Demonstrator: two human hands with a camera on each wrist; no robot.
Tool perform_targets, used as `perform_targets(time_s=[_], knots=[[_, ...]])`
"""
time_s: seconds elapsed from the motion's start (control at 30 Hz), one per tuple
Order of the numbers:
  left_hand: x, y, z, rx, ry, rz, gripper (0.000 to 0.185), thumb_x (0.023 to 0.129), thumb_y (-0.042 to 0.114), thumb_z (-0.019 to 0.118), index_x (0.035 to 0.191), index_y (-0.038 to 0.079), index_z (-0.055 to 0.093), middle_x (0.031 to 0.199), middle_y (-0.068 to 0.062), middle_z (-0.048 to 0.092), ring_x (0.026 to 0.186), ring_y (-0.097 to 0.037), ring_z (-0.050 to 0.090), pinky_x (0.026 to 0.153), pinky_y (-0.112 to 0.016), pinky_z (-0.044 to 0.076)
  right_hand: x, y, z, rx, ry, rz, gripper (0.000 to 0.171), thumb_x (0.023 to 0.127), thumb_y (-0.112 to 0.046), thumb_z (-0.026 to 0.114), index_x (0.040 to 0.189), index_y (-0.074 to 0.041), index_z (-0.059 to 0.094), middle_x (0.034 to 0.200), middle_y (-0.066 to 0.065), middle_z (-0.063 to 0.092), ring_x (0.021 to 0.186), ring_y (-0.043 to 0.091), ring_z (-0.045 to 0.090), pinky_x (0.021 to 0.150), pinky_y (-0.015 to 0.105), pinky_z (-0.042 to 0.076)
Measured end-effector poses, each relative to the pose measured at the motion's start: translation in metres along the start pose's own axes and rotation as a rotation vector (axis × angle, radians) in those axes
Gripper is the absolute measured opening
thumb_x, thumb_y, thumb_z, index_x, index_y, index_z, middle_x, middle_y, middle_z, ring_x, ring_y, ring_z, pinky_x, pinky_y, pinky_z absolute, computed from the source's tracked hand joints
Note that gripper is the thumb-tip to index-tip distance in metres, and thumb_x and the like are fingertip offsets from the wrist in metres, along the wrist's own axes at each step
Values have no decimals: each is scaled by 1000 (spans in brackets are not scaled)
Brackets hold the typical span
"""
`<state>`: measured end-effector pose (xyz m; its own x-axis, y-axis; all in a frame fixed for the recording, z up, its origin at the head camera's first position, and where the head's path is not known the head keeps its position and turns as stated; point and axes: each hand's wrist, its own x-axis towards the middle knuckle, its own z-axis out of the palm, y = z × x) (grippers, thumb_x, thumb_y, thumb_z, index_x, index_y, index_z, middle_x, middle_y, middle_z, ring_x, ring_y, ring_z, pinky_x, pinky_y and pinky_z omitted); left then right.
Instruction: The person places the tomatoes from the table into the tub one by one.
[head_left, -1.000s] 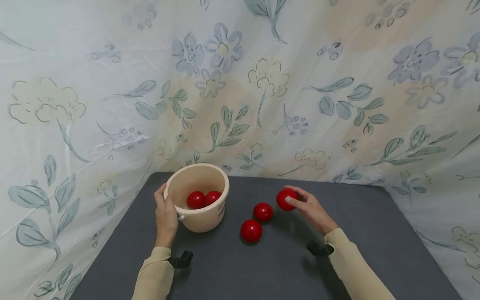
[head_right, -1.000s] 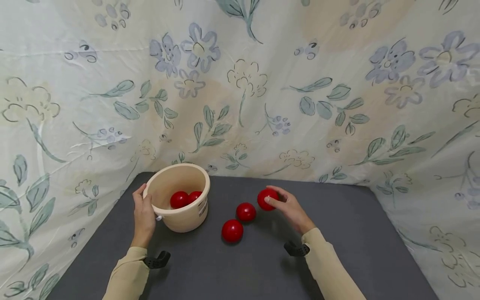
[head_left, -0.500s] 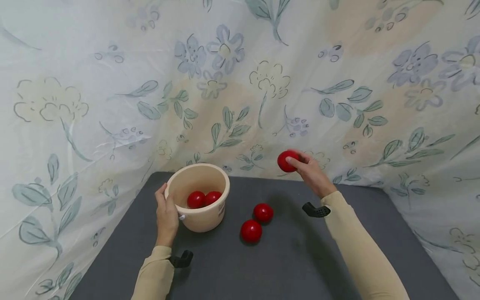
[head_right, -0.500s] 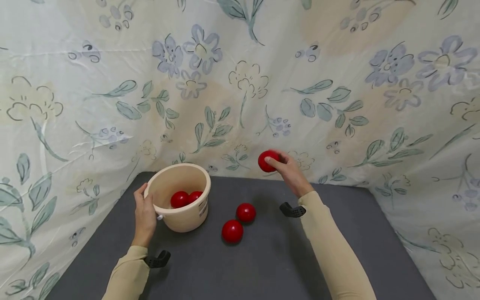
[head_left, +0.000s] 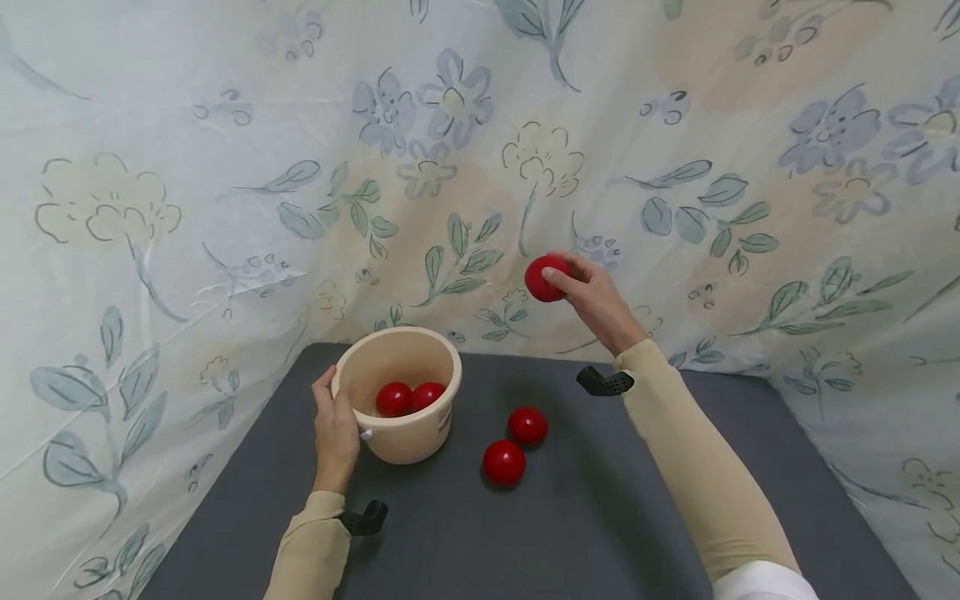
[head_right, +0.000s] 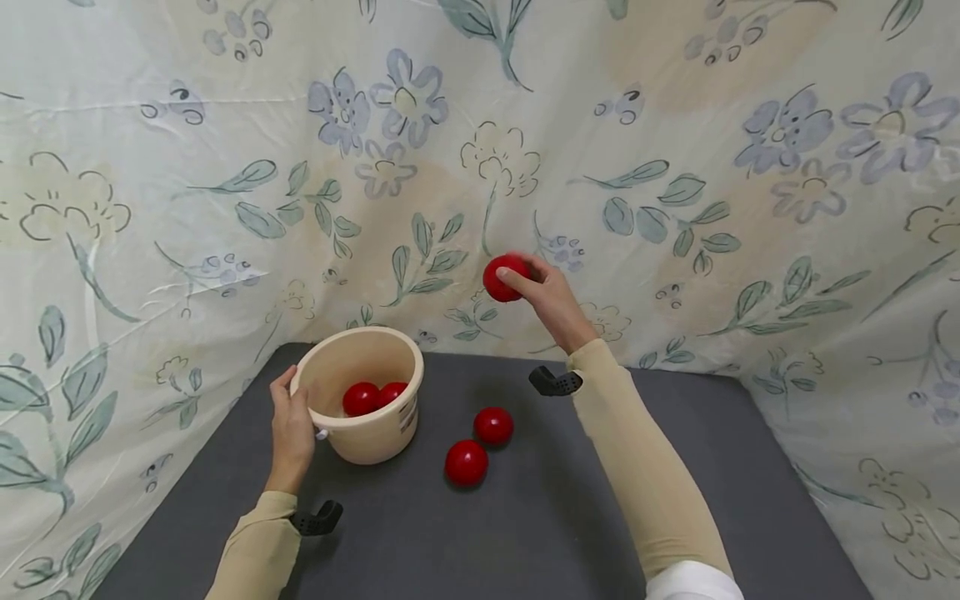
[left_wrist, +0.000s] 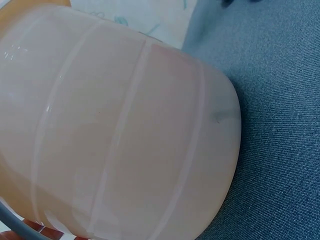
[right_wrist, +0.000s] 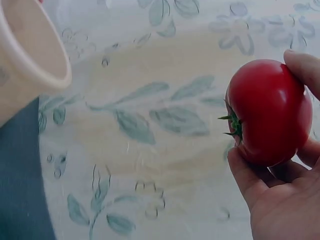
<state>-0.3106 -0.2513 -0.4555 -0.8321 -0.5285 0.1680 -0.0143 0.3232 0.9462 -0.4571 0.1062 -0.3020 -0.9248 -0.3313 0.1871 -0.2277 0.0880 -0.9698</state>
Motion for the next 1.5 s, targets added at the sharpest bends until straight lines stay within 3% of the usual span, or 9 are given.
perform_targets(time_s=[0.07, 0.23, 0.37, 0.57, 0.8, 1.0, 1.2, 1.5], knots=[[1, 0, -1, -2, 1, -5, 54, 106, 42, 25, 157, 26, 25, 164, -11, 35, 141, -41, 47, 113, -64, 37, 4, -7, 9, 9, -9, -17, 61, 94, -42, 70, 147, -21, 49, 145, 3, 52, 132, 22, 48, 116, 45, 42], [2, -2, -3, 0, 12, -4, 54, 106, 42, 26, 157, 24, 26, 164, -12, 35, 140, -41, 48, 113, -64, 38, 13, -16, 33, 81, -55, -72, 56, 97, -34, 66, 147, -16, 48, 142, 6, 54, 129, 23, 50, 107, 33, 48], [3, -2, -2, -4, 25, -1, 52, 107, 40, 28, 156, 23, 27, 163, -13, 37, 138, -42, 50, 111, -64, 39, 19, -20, 53, 114, -100, -101, 56, 98, -29, 65, 148, -13, 47, 143, 6, 54, 130, 23, 49, 108, 36, 48], [4, -1, 2, 3, 8, -4, 52, 107, 40, 30, 156, 25, 27, 163, -14, 37, 138, -42, 50, 112, -64, 39, 25, -23, 74, 34, -98, -104, 52, 94, -35, 69, 142, -22, 53, 141, 4, 56, 128, 24, 51, 107, 45, 49], [4, -2, 2, 14, 2, -11, 52, 107, 43, 29, 156, 26, 26, 163, -12, 37, 138, -41, 51, 111, -64, 39, 31, -20, 98, 45, -146, -101, 61, 91, -39, 73, 146, -21, 51, 141, 1, 57, 129, 24, 53, 106, 41, 52], [4, -2, 0, 2, 5, -1, 52, 107, 41, 29, 156, 26, 26, 163, -12, 37, 138, -40, 51, 111, -63, 40, 33, -18, 120, 10, -152, -73, 60, 88, -43, 76, 142, -28, 54, 139, -1, 58, 128, 23, 53, 105, 44, 52], [5, -4, -1, -2, 13, 5, 52, 107, 42, 30, 156, 24, 28, 163, -12, 37, 139, -40, 50, 112, -64, 39, 32, -7, 142, 16, -184, -68, 58, 90, -39, 74, 142, -24, 55, 137, 1, 61, 126, 23, 56, 106, 43, 51], [5, -5, -1, -8, 9, 27, 50, 107, 36, 30, 156, 23, 28, 164, -10, 37, 142, -36, 48, 115, -62, 37, 18, 33, 162, -17, -269, 22, 57, 90, -35, 73, 142, -22, 55, 136, 3, 64, 125, 24, 59, 105, 43, 52]])
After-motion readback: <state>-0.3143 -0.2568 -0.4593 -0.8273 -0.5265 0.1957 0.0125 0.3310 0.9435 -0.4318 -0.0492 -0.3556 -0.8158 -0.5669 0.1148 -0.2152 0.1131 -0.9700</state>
